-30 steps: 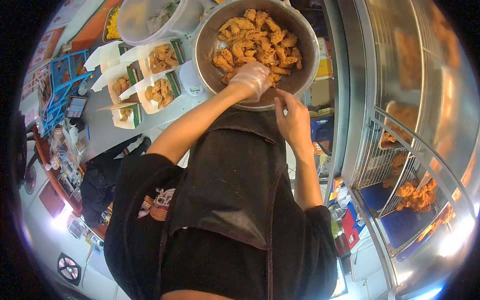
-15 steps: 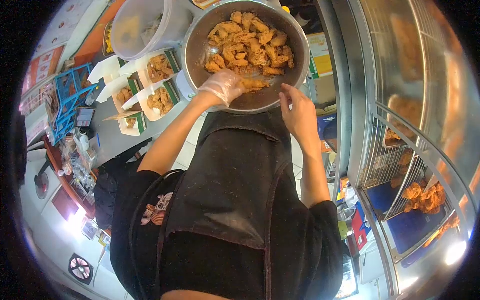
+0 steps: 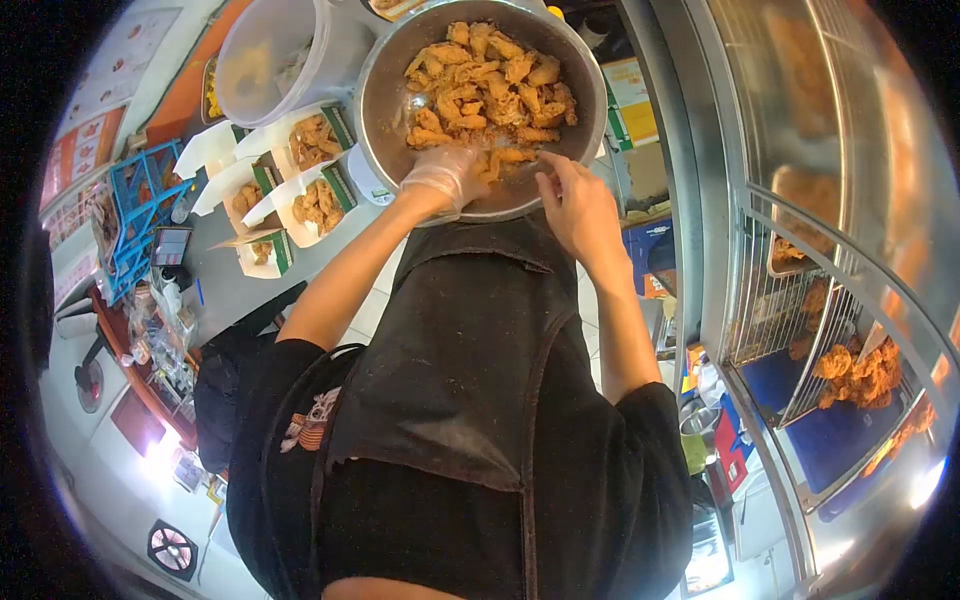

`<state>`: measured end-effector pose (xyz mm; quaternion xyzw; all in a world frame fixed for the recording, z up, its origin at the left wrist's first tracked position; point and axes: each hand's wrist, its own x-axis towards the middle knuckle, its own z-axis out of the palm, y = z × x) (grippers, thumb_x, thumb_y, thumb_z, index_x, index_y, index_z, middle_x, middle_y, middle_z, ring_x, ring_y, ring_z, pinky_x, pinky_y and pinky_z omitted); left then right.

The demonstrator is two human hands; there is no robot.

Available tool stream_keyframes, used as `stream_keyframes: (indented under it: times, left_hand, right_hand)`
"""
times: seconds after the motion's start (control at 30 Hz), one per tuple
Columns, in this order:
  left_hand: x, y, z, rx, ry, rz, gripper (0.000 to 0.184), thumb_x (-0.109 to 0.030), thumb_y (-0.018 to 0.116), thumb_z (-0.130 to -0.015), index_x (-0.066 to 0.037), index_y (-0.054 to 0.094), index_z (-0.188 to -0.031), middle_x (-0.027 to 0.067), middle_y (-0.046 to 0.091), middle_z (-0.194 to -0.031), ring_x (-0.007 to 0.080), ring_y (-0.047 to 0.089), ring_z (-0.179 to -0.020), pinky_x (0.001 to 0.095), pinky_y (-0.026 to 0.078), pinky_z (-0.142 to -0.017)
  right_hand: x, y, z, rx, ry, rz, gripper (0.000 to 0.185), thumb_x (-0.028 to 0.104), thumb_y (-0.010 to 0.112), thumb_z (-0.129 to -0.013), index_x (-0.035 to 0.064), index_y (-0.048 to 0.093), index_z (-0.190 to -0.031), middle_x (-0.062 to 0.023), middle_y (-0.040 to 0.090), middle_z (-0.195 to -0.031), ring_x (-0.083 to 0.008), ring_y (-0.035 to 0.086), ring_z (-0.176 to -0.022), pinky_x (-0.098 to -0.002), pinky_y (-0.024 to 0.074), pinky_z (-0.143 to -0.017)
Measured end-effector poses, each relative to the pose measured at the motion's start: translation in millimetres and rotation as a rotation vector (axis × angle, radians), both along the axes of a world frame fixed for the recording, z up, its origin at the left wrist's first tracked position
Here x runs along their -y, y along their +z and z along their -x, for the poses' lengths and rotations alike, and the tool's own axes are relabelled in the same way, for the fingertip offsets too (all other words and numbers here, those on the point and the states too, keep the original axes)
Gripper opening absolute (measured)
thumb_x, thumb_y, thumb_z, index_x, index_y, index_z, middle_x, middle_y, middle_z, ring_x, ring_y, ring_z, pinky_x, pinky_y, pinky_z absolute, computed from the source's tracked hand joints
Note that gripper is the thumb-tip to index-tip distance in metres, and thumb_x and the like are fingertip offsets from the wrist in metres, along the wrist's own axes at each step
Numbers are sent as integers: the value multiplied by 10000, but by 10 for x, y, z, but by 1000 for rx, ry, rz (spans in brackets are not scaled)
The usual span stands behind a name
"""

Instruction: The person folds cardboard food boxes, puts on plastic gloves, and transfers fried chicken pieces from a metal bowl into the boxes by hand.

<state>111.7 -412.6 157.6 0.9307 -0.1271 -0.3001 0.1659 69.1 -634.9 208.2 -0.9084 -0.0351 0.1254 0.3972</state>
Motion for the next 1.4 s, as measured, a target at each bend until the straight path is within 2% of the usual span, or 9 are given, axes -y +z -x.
stream_keyframes:
  times: [0.3,0.5,0.67,0.83,0.97,1.1,1.17,1.23,1.4]
  left_hand:
    - [184,-210,23,-183,106,31,392,-260,718,-862,-2,698,-1156,231,714,-1080,345,702,-1010,434,546,-876]
    - [-538,259,180,-674,848,1037,699,-283,803,-865,56,513,-1402,102,699,-981,141,637,-762,288,528,-687]
    - [-1523,722,1011,-381,1238,1419,679,-225,743,-916,75,443,-1446,90,652,-1144,125,624,-819,273,552,-738]
    - [-2647,136,2462,47,1621,1135,655,-292,771,-879,-42,529,-1434,4,617,-1314,73,555,-1000,257,452,-869]
    - [-3612,-144,2660,193,1649,126,542,-452,698,-903,-1,691,-1205,9,663,-850,106,557,-754,285,459,-683]
    - [-4487,-769,2512,263,1317,-400,614,-565,687,-865,-47,693,-1193,183,738,-1031,328,690,-963,423,520,-831]
    - [-4350,-760,2282,479,1298,12,654,-591,683,-843,-52,679,-1214,214,725,-1085,373,686,-1006,450,519,-872]
    - [-4023,-308,1943,194,1057,-732,663,-548,711,-827,-59,644,-1270,198,703,-1186,357,680,-1071,473,514,-913]
    - [-3117,142,1633,434,1290,-826,486,-338,713,-855,-85,641,-1265,154,679,-1197,311,640,-1121,420,504,-966]
  right_hand:
    - [-77,12,12,81,-20,-5,282,129,672,-951,24,662,-1213,-193,728,-946,-299,718,-845,-387,552,-766]
    - [-24,118,36,2,-10,85,280,135,658,-957,13,673,-1208,-232,721,-989,-325,717,-878,-405,540,-780]
    - [-106,183,-76,-136,36,139,298,161,612,-996,7,655,-1248,-213,730,-995,-282,727,-882,-390,551,-791]
    - [-534,253,-249,14,224,193,301,166,615,-994,1,648,-1243,-190,723,-958,-268,710,-867,-366,540,-781]
    - [-859,279,-254,-39,303,173,280,133,633,-970,-3,647,-1214,-183,710,-915,-234,684,-793,-342,522,-710]
    - [-982,265,-76,-59,231,124,287,142,649,-936,-12,651,-1179,-215,703,-947,-377,696,-842,-444,539,-745]
    - [-946,208,-24,-17,297,123,274,139,644,-938,-10,651,-1168,-211,702,-944,-385,690,-847,-452,533,-738]
    - [-859,206,15,-8,249,86,264,131,632,-943,-7,651,-1167,-206,702,-941,-389,681,-844,-459,528,-734]
    - [-564,239,142,-16,-8,108,242,118,643,-950,-11,661,-1154,-217,706,-953,-353,700,-822,-424,540,-740]
